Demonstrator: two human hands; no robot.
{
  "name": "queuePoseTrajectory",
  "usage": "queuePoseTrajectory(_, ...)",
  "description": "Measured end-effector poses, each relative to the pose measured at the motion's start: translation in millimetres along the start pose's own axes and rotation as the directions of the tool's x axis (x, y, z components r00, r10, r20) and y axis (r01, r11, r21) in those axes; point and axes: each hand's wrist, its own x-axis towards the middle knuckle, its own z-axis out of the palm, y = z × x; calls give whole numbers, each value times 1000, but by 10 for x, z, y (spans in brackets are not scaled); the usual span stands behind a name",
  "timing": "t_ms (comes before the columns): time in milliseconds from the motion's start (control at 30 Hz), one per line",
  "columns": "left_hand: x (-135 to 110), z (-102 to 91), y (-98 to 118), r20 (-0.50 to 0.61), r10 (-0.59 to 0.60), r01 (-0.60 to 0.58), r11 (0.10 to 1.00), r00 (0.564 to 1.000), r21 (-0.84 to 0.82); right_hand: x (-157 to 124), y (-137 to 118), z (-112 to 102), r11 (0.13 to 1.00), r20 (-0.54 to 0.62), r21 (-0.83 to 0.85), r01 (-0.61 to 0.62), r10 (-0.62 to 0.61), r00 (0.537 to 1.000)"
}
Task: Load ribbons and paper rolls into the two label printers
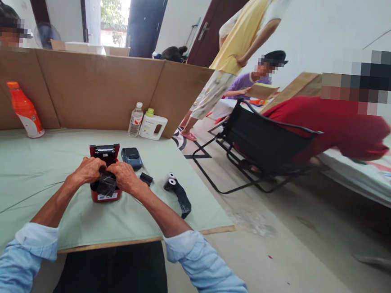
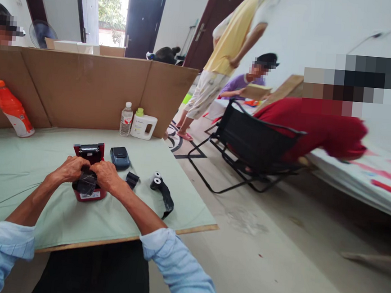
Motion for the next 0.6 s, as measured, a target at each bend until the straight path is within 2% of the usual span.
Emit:
queuePoseTrajectory(200, -29, -2, -42, 10, 32, -30, 991, 999, -128, -35, 69, -24, 997, -44, 71, -23, 27, 999)
queuePoseTrajectory(400, -17, 7, -79, 134, 56, -45, 996, 989, -82, -61, 82, 23, 999, -2, 46, 21, -21, 1000)
queuePoseTrajectory(600, 55, 6, -44, 142, 15, -11, 1000, 990, -26, -81, 71, 60, 997, -64, 72, 38, -33, 997)
